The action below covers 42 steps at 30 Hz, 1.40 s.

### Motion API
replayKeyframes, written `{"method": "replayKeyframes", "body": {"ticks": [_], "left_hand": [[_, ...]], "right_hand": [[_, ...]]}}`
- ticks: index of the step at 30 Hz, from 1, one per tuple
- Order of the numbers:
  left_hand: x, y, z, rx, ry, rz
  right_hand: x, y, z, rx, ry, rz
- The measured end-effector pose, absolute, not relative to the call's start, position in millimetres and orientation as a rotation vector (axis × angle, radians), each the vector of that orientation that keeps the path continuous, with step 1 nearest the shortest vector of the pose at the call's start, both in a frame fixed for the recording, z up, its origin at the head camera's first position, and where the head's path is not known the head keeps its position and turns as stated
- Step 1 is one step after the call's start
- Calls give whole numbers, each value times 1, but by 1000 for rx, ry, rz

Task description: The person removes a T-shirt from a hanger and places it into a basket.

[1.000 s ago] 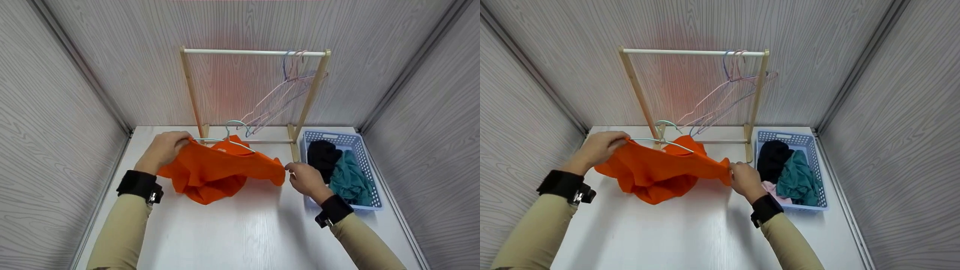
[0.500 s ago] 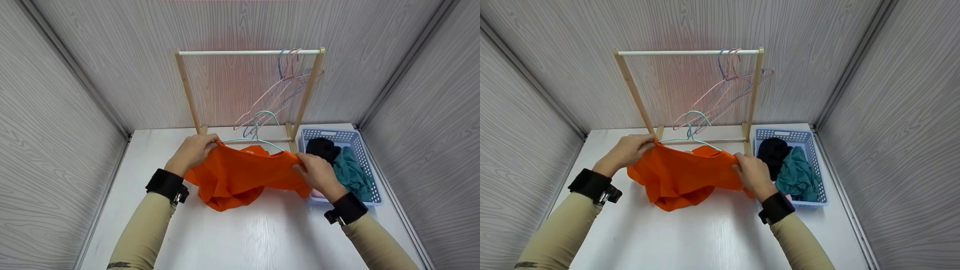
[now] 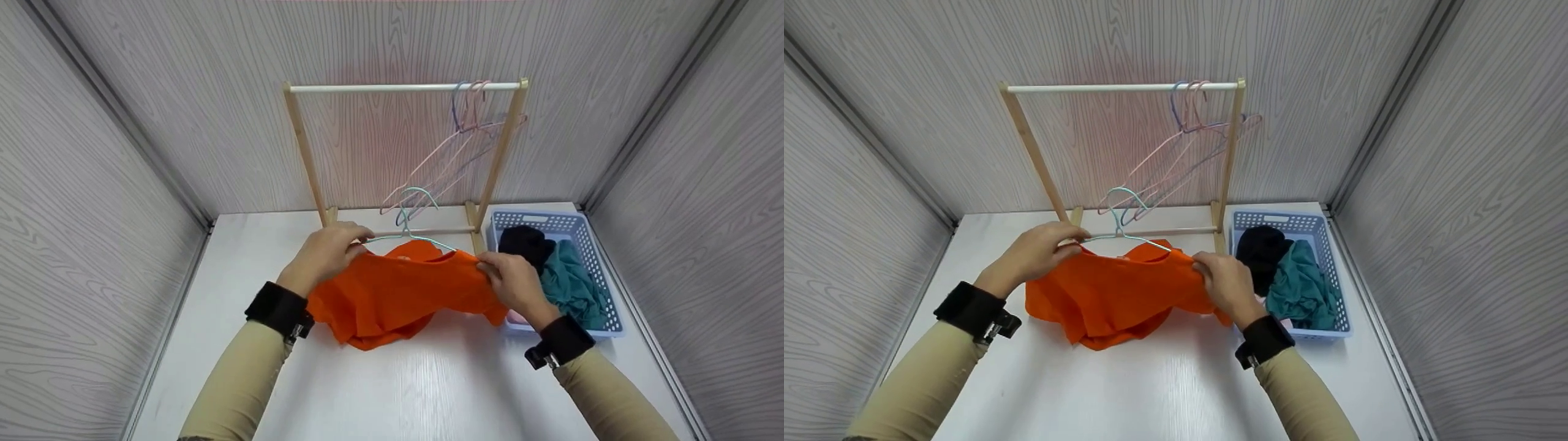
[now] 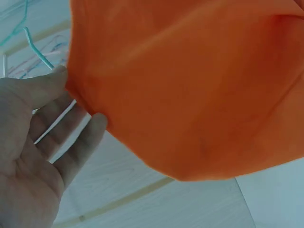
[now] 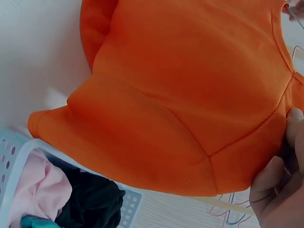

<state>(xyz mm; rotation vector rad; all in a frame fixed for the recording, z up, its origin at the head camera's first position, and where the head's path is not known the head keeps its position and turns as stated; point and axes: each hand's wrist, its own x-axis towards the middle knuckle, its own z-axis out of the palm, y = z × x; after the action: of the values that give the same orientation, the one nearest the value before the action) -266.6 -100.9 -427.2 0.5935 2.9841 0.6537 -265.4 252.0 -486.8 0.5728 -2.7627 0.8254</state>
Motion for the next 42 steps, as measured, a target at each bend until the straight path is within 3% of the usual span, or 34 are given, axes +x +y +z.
{"method": "replayKeyframes", "body": {"ticks": [10, 31, 42], "left_hand": [[-264, -73, -432, 716, 2958, 639], [-258, -106, -448, 761, 3049, 720], [-260, -89, -436, 658, 2984, 753]], "right_hand": [[-266, 246, -491, 626, -2748, 910], [-288, 308, -545, 449, -2847, 938], [-282, 269, -544, 527, -2748, 1086]]}}
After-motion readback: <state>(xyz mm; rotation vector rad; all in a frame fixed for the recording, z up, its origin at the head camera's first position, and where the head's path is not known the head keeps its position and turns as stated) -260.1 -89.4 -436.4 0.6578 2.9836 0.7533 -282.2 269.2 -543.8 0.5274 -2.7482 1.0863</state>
